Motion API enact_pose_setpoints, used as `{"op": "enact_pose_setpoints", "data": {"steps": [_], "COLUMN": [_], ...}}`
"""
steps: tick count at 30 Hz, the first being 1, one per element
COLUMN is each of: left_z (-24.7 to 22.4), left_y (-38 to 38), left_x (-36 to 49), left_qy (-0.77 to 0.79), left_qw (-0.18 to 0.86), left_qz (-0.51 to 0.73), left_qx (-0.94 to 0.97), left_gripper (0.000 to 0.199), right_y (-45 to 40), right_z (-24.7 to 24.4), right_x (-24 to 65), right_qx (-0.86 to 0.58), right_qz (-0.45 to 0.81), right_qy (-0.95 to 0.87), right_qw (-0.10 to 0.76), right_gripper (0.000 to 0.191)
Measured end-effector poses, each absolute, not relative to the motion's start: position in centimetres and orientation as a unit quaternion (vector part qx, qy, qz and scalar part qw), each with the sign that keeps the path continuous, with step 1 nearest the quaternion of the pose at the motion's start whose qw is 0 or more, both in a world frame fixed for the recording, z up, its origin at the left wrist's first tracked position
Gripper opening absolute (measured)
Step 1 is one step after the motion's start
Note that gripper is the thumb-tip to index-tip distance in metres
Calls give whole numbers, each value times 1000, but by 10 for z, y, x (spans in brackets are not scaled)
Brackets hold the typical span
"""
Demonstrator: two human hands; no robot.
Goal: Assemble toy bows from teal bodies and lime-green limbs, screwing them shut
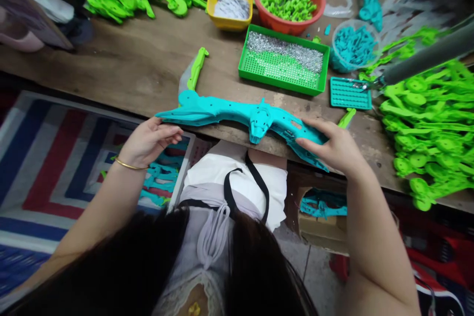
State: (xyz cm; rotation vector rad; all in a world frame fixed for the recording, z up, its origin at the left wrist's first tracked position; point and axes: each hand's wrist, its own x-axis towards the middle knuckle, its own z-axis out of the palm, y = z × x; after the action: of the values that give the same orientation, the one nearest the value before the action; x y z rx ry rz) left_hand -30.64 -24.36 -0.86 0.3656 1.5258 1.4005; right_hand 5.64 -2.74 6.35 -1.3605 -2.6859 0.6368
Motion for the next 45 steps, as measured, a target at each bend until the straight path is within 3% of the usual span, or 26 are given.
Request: {"op": "enact_pose_setpoints", "data": {"steps": [9,13,27,45], "left_z": [-7,-7,-6,-8], "left_y": [-239,-235,-227,-224], "left_x": [-307,-309,-304,-301], "left_qy": [575,592,640,667], "left_qw": [532,536,501,489], "left_qz": [611,596,576,553], "left_qx": [113,87,88,98], "left_gripper": [37,28,26,37], "right_y": [-27,-27,-29,-38], "right_z": [61,57,45,34], "right_x": [56,58,59,65], "right_qx": [-415,-413,-413,-375], "right_qz": [170,189,263,210], "right_qy": [-894,-891,-872,-903], "right_qw": [5,14,-6,13], "right_gripper": [58,60,57,61]}}
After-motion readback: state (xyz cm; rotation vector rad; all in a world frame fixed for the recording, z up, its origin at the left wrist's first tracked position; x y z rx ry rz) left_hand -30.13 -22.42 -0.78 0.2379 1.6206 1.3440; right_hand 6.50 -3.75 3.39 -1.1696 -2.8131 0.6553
